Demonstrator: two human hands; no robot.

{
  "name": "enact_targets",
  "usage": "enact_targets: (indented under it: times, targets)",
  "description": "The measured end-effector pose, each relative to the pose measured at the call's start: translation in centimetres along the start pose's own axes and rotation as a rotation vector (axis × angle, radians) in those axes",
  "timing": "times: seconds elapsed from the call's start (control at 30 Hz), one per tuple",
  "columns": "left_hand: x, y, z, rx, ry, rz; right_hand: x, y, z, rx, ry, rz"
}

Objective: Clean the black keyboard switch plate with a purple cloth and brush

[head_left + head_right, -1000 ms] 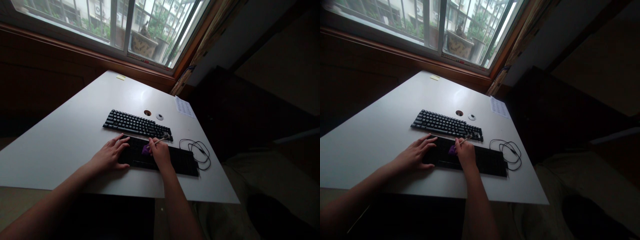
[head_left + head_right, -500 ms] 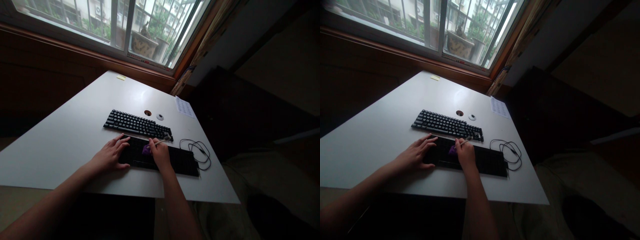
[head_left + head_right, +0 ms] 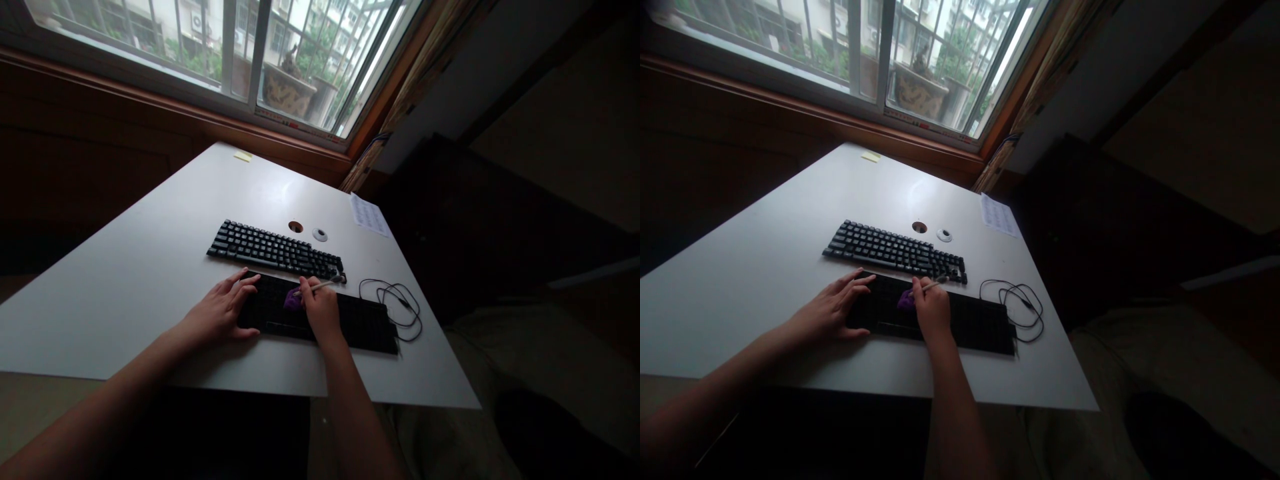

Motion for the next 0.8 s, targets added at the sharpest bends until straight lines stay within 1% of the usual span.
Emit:
enact_targets:
  times: [0.13,0.3,0.47,0.6,0.8]
  targets:
    - [0.01,0.02,-0.08,0.008,-0.002,0.001,0.0,-0.09,0.18,-0.008,0.012,0.009]
    - [0.04,0.04,-0.05,-0.001,0.003,-0.004,0.13,0.16,0.1,-0.031,0.01,-0.017]
    - [0.04,-0.04,0.02,-0.003,-0.004,0.004,0.19,-0.1,-0.09,-0.03,-0.002,0.007]
    - [0.0,-0.03,0.02,-0.002,0.004,0.007,0.17,0.08,-0.16,-0.034,-0.001,-0.018]
    - [0.03,0.05,-0.09,0.007,-0.01,0.0,0.08,-0.21,-0.18,-0.014,0.01,0.007]
Point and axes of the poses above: each hand's wrist, its own x-axis away from the middle knuckle, its own y-axis out of the back of the hand, z = x × y, the point moved 9 cm from there along -x, towards the middle knuckle, and after that the axes turned 14 degrees about x, right-handed, at the moved point
